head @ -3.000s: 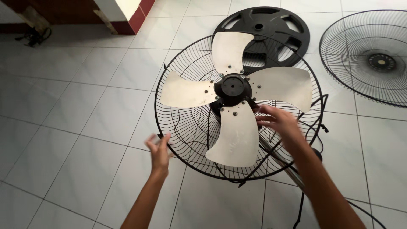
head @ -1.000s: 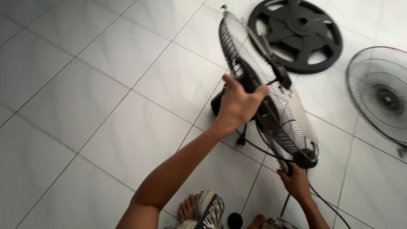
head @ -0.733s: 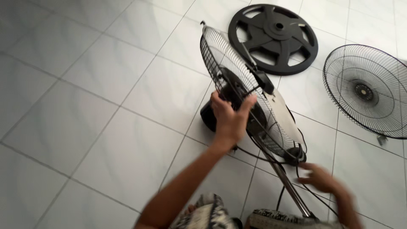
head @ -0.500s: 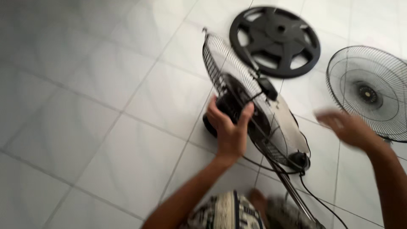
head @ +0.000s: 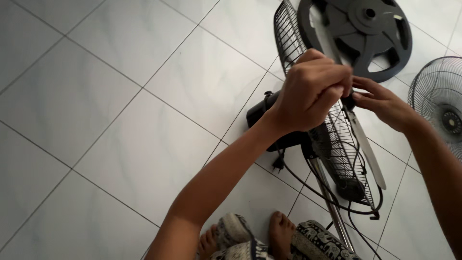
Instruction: The person assembles a standing electric fan by hand. They attach the fan blades to the motor hub, secure them with a nut, and then attach the front and rear wire cages to complete the assembly.
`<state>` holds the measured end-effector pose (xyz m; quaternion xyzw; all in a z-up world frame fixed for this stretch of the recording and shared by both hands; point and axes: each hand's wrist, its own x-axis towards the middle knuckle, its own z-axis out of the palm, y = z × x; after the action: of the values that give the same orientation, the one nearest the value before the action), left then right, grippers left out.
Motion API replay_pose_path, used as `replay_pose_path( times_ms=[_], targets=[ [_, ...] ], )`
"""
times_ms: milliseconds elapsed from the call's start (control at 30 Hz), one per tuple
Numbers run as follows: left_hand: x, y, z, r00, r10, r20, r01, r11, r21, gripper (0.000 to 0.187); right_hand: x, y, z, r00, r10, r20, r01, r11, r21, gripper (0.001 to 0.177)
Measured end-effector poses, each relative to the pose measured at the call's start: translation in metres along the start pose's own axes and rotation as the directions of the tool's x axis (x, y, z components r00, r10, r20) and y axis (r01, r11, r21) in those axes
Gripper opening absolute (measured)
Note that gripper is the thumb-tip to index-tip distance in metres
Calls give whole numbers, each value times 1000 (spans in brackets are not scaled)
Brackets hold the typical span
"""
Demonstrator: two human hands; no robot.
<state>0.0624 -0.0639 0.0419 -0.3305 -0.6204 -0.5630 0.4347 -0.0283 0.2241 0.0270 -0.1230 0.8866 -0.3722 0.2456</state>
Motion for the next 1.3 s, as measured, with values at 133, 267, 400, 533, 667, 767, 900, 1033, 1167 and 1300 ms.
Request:
replay_pose_path(
  times_ms=[133, 267, 400, 533, 667, 767, 900, 1033, 1167, 1300],
  targets=[
    [-2, -1, -3, 1000, -15, -16, 13, 997, -82, 17, 1, -1, 0, 1000, 3, 6, -3, 999, -37, 75],
    [-1, 1, -4, 999, -48, -20, 45, 992, -118, 15, 4, 2, -2, 999, -31, 34, 31, 999, -10, 76],
    [-2, -1, -3, 998, -58, -29, 54, 991, -125, 15, 8, 10, -6, 995, -80, 64, 80, 997, 0, 73],
    [-5, -3, 0, 997, -63, -54, 57, 992, -113, 16, 11, 17, -6, 999, -54, -1, 54, 994, -95, 66],
    [-5, -6, 3, 996, -47, -72, 38, 991, -131, 16, 16, 27, -8, 999, -26, -40, 24, 998, -56, 57],
    [-7, -6, 5, 996, -55, -74, 44, 990, -135, 15, 18, 38, -13, 998, -50, -29, 50, 999, 9, 55],
    [-8, -6, 8, 994, -67, -82, 57, 990, -129, 14, 21, 50, -17, 997, -67, -39, 69, 997, 28, 54],
    [-5, -4, 6, 993, -73, -95, 58, 987, -150, 13, 22, 57, -19, 996, -69, -47, 70, 997, 13, 46],
    [2, 4, 0, 991, -57, -122, 37, 986, -161, 14, 21, 63, -24, 999, -30, -38, 30, 1000, 1, 43],
    [19, 7, 1, 922, -299, 247, 252, 946, 202, 19, 20, 77, -32, 998, -52, -18, 52, 999, -4, 49]
  ],
)
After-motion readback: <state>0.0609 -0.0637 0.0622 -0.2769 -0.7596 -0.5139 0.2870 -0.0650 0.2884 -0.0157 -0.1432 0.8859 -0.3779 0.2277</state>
